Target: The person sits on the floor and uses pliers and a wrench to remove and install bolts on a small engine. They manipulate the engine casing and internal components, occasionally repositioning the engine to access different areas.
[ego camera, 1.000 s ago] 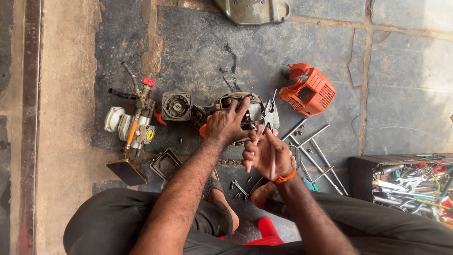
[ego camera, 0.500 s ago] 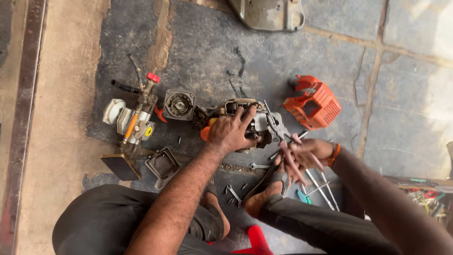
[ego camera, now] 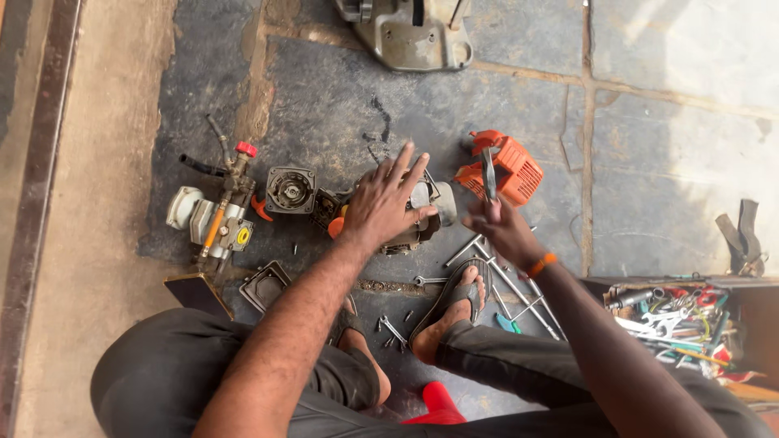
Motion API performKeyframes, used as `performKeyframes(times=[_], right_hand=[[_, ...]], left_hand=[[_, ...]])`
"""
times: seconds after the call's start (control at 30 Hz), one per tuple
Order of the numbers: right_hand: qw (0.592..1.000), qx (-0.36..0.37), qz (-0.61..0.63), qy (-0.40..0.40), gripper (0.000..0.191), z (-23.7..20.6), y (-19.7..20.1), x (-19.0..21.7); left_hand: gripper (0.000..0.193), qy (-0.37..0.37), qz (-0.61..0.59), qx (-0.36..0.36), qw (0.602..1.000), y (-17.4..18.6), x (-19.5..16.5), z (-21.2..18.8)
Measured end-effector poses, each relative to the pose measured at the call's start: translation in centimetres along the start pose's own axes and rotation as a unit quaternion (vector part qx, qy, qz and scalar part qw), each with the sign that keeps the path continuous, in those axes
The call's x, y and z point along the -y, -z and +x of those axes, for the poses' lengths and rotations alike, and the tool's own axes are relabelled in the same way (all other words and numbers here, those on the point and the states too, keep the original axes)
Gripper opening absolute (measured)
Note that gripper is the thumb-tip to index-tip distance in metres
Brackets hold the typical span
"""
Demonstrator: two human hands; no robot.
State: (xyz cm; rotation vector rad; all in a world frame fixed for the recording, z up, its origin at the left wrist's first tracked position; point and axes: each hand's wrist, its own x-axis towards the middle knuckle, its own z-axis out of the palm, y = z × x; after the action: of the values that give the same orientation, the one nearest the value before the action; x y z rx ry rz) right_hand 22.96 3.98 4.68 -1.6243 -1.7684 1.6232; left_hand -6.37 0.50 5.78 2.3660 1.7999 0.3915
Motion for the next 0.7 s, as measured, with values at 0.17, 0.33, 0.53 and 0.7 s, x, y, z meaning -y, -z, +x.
performKeyframes(times=[0.17, 0.33, 0.53, 0.7], right_hand=[[0.985, 0.048, -0.056, 0.158, 0.08, 2.8, -1.8, 4.1], [0.988, 0.044, -0.135, 0.067, 0.086, 2.4, -3.2, 5.5], [0.98, 0.01, -0.186, 0.064, 0.064, 3.0, -3.8, 5.2], [0.982, 0.008, -0.183, 0.052, 0.062, 3.1, -4.0, 5.4]], left_hand=[[0.098, -0.121, 0.134, 0.134, 0.974, 3.0, -0.3, 3.1], [0.094, -0.158, 0.2, 0.166, 0.953, 4.8, -0.5, 3.9], [0.089, -0.156, 0.211, 0.162, 0.951, 4.8, -1.5, 4.1], [0.081, -0.148, 0.236, 0.176, 0.944, 4.8, -2.2, 4.5]])
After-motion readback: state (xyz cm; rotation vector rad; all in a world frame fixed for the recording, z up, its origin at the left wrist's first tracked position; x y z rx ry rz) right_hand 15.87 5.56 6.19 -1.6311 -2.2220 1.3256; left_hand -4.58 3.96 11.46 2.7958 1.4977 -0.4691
